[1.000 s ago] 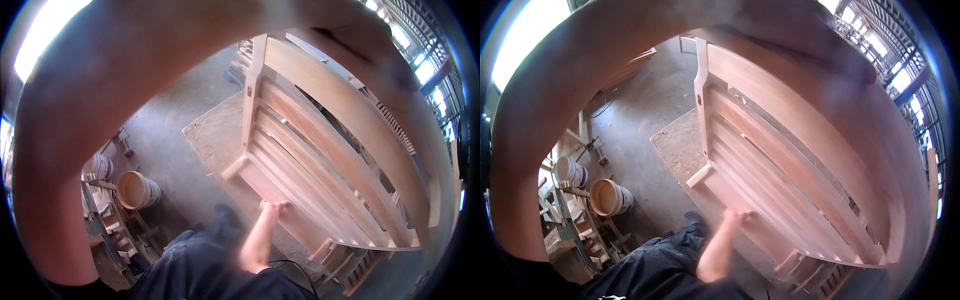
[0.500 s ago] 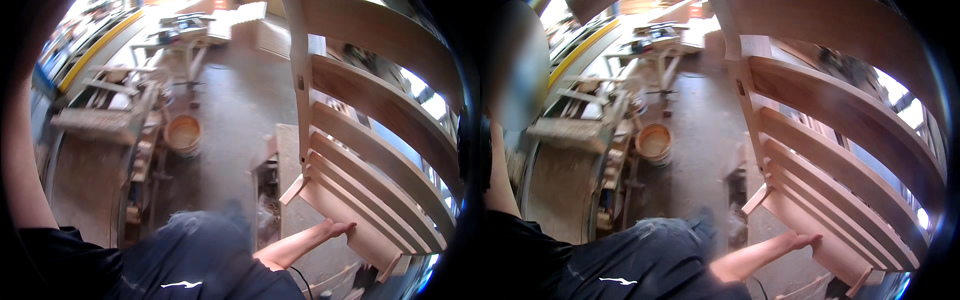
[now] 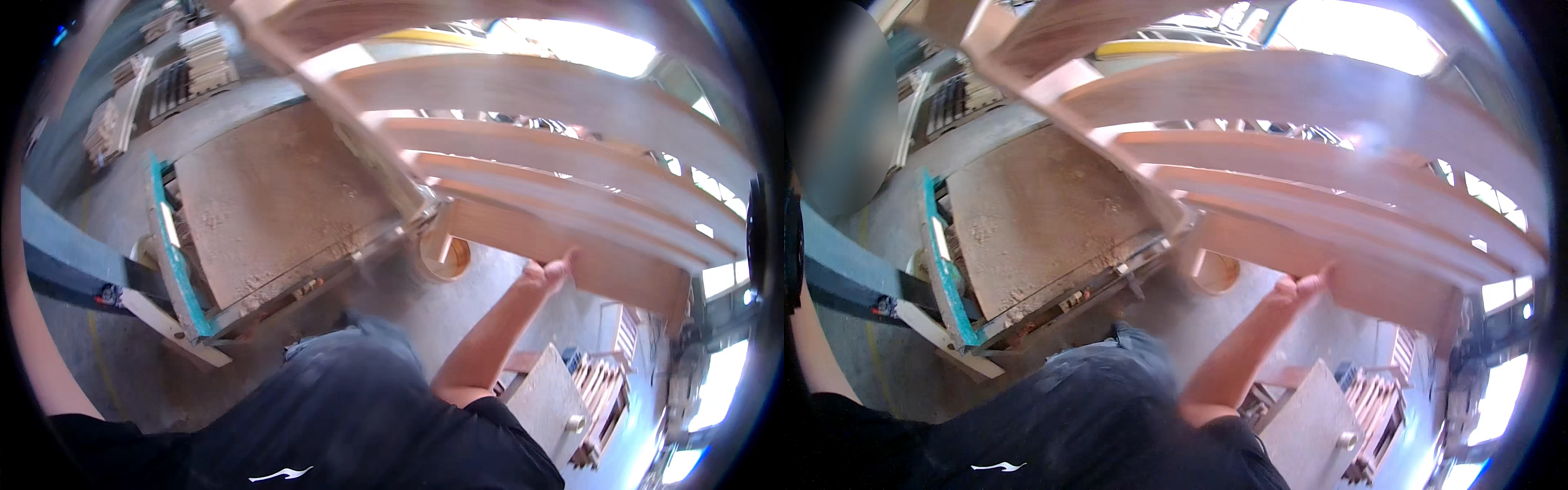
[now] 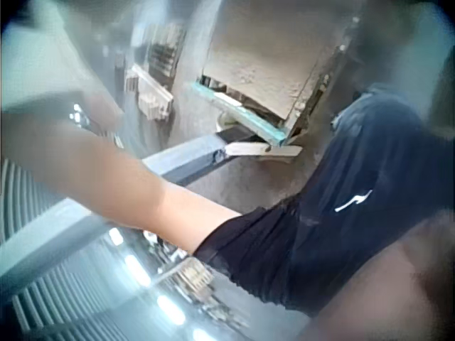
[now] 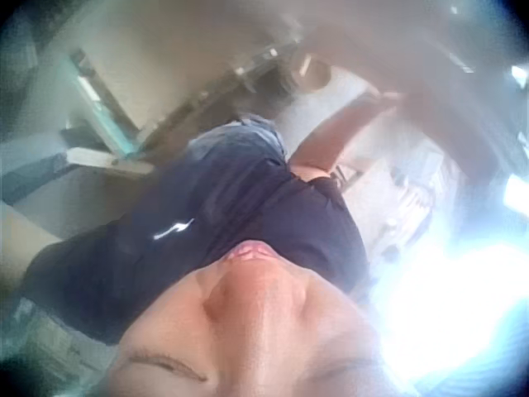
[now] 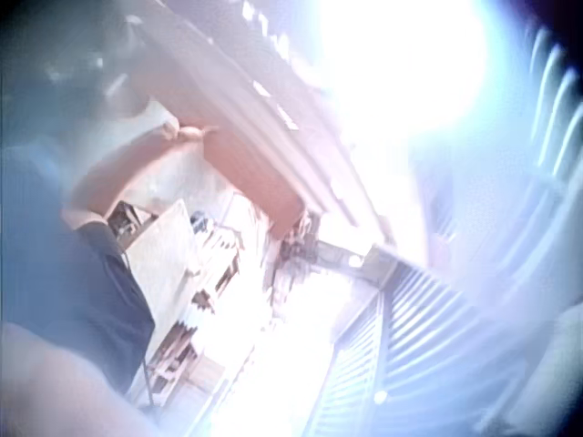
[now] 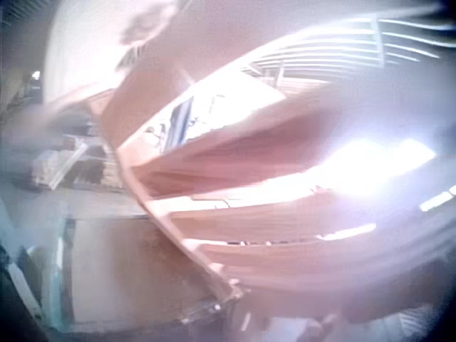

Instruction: The person applies glue to wooden chair components, then assembles the chair by inserting slats into the frame and tapping them into place with a mallet. The person adjusts the chair on the workbench and continues securing the slats.

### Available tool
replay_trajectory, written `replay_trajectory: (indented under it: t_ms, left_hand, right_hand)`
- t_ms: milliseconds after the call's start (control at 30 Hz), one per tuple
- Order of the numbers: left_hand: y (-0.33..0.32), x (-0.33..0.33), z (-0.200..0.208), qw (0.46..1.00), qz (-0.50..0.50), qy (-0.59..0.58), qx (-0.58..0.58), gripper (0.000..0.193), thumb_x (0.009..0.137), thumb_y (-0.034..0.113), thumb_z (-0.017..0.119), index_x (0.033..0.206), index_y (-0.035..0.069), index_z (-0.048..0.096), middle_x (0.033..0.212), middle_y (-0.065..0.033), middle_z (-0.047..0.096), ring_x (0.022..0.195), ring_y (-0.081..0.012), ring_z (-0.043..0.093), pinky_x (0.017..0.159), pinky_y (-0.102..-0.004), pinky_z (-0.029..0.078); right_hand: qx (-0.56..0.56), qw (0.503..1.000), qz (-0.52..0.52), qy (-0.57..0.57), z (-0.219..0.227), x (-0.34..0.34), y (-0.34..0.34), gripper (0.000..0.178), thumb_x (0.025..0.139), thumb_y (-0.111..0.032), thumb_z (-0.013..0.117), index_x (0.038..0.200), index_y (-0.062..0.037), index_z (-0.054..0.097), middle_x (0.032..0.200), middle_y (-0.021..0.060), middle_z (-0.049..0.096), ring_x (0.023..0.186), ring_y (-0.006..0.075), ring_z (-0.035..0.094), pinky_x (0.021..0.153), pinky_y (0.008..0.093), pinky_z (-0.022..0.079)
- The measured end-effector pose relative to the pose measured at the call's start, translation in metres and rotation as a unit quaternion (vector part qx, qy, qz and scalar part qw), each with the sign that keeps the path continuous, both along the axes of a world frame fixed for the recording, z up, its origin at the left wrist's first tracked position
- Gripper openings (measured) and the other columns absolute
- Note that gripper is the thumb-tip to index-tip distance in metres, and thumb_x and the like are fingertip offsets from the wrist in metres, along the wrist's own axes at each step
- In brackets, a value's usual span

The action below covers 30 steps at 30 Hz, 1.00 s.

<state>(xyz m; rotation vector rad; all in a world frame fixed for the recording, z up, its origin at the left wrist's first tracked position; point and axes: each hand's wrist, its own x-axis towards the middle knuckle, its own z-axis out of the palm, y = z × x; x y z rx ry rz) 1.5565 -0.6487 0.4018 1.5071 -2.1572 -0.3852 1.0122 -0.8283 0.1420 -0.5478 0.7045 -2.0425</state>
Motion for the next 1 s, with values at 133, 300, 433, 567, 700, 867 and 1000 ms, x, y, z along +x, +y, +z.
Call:
replay_trajectory:
  t_ms: [133,300,433,567,700,867,1000]
  left_hand:
    - [0.073,0.081,-0.001,0.984,0.172,0.033,0.017,0.051,0.091,0.054,0.059,0.102,0.004,0.055,0.088,-0.0095,0.058,0.084,-0.0204,0.057,0.084,-0.0336,0.048]
    - [0.107,0.156,-0.025,0.951,0.272,0.147,0.001,0.048,0.092,0.052,0.06,0.098,0.005,0.057,0.084,-0.0086,0.059,0.08,-0.0192,0.059,0.081,-0.0325,0.049]
    - [0.131,0.185,-0.051,0.902,0.255,0.342,-0.061,0.046,0.092,0.051,0.06,0.095,0.005,0.058,0.08,-0.0078,0.06,0.076,-0.0182,0.06,0.079,-0.0317,0.051]
    - [0.099,0.161,-0.125,0.793,0.256,0.505,-0.225,0.036,0.094,0.041,0.061,0.088,0.006,0.055,0.073,-0.0059,0.056,0.066,-0.0158,0.054,0.071,-0.0287,0.048]
    - [0.119,0.256,-0.229,0.692,0.278,0.627,-0.225,0.034,0.093,0.04,0.061,0.086,0.008,0.054,0.073,-0.0042,0.051,0.067,-0.0166,0.05,0.066,-0.0291,0.045]
    - [0.134,0.319,-0.337,0.587,0.22,0.763,-0.16,0.036,0.093,0.044,0.06,0.09,0.008,0.053,0.079,-0.0042,0.048,0.074,-0.0183,0.048,0.066,-0.0309,0.044]
    - [0.125,0.299,-0.372,0.552,0.265,0.762,-0.21,0.038,0.094,0.045,0.058,0.098,0.008,0.051,0.087,-0.0056,0.049,0.081,-0.0193,0.048,0.072,-0.0317,0.044]
  right_hand:
    - [0.091,0.986,0.125,-0.057,0.017,0.152,-0.053,0.083,0.085,-0.045,0.076,0.149,-0.0084,0.038,0.148,0.0117,0.047,0.131,0.0307,0.047,0.108,0.0498,0.041]
    - [0.127,0.973,0.168,-0.095,-0.02,0.241,-0.134,0.066,0.087,-0.036,0.076,0.14,-0.0077,0.049,0.144,0.0109,0.049,0.132,0.0304,0.046,0.107,0.048,0.041]
    - [0.213,0.963,0.145,-0.081,-0.018,0.329,-0.176,0.054,0.092,-0.036,0.071,0.126,0.0029,0.054,0.129,0.015,0.06,0.111,0.0308,0.061,0.093,0.0466,0.054]
    - [0.138,0.955,0.217,-0.145,-0.03,0.38,-0.208,0.058,0.09,-0.033,0.073,0.127,0.0077,0.055,0.123,0.0159,0.062,0.107,0.0319,0.063,0.092,0.0461,0.055]
    - [0.165,0.962,0.198,-0.09,-0.067,0.42,-0.245,0.063,0.088,-0.036,0.074,0.131,0.0062,0.055,0.126,0.0178,0.06,0.11,0.0312,0.061,0.096,0.0477,0.053]
    - [0.11,0.975,0.183,0.057,-0.075,0.439,-0.253,0.066,0.088,-0.038,0.074,0.134,0.0036,0.052,0.131,0.0208,0.056,0.114,0.0337,0.058,0.093,0.0516,0.053]
    - [0.095,0.977,0.138,0.128,-0.057,0.444,-0.247,0.044,0.091,-0.021,0.073,0.124,0.0048,0.059,0.118,0.0181,0.064,0.104,0.0273,0.063,0.089,0.0425,0.055]
